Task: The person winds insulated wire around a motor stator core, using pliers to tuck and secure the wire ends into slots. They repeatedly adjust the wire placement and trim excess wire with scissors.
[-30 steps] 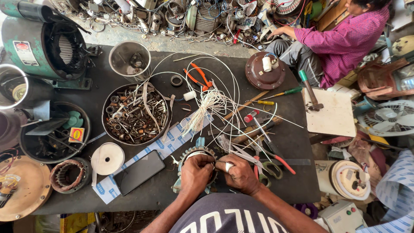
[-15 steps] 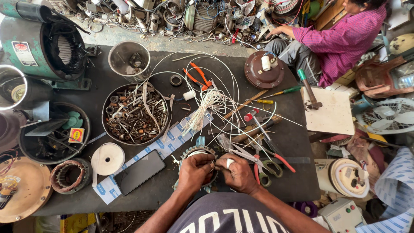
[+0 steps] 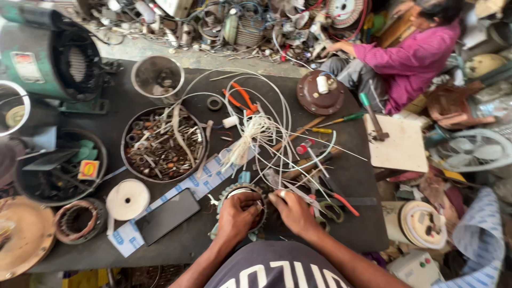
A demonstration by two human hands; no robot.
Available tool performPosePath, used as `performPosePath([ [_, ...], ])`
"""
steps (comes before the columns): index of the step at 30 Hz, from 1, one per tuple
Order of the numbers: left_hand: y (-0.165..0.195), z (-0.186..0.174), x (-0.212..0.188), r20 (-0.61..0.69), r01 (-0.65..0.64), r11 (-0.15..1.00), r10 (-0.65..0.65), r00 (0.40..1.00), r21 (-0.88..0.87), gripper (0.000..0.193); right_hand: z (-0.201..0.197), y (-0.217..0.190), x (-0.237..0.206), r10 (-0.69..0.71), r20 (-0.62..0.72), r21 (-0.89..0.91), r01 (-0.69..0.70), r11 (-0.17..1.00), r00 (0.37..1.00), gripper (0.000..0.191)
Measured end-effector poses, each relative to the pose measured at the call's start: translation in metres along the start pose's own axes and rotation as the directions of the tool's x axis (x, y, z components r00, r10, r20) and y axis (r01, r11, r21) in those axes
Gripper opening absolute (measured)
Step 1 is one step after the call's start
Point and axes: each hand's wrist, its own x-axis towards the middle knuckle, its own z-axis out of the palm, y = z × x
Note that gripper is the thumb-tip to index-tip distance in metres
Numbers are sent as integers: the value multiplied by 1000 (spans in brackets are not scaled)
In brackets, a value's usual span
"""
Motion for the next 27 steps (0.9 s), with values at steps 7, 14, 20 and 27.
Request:
performPosePath([
  [7, -4, -1, 4, 14, 32, 996, -33, 999, 88, 31, -1, 2, -17, -737, 113, -365, 718, 593, 666, 28],
  [14, -11, -1, 10, 59, 57, 998, -55, 997, -30, 29, 11, 17, 2, 175, 206, 209, -218, 953, 963, 25],
  [20, -12, -2, 11, 40, 85, 996, -84, 996, -18, 30, -1, 7, -14, -663, 30, -298, 640, 708, 748, 24],
  [27, -15, -3, 14, 63, 85, 996, -83, 995, -39, 29, 11, -3, -8, -273, 40, -105, 276, 956, 961, 18],
])
